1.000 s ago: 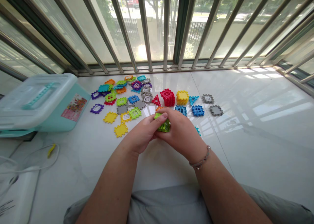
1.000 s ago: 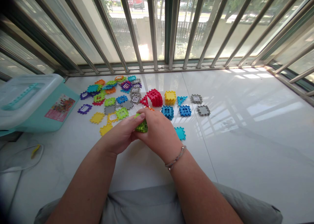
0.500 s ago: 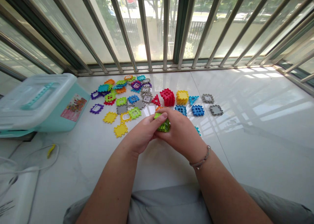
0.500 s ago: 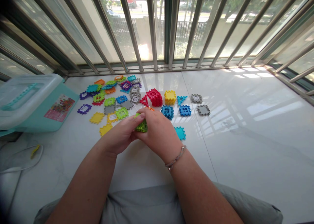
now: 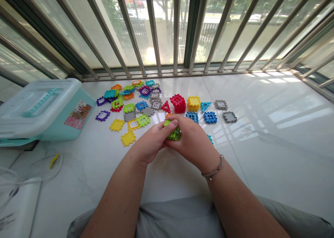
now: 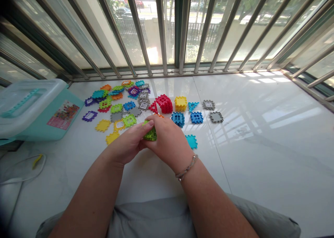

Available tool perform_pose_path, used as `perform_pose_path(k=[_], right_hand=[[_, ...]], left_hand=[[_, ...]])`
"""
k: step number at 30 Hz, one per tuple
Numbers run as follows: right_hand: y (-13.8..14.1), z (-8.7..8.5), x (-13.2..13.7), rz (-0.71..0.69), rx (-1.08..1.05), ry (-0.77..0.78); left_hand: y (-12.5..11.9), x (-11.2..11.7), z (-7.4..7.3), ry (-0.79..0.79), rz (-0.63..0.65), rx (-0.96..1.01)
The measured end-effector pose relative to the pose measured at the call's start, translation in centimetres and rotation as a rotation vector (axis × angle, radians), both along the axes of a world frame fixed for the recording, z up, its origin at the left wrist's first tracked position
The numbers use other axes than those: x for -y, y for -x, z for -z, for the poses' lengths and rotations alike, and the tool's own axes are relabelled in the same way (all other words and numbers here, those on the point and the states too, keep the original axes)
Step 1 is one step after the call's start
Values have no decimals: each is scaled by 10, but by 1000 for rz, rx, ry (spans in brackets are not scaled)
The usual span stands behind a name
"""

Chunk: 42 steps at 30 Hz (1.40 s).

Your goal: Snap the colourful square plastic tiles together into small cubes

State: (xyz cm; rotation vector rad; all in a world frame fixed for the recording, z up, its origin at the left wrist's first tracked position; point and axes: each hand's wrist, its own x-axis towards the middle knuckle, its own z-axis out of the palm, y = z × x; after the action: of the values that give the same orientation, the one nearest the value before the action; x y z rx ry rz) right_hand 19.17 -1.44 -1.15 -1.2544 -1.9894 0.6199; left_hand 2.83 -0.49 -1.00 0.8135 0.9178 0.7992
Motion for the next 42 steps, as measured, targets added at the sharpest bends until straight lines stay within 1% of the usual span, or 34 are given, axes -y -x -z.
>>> perform_pose_path(k=[42], right_hand=[[0,-1,0,-2,2,-13]], left_hand=[[0,-1,2,3,1,1]])
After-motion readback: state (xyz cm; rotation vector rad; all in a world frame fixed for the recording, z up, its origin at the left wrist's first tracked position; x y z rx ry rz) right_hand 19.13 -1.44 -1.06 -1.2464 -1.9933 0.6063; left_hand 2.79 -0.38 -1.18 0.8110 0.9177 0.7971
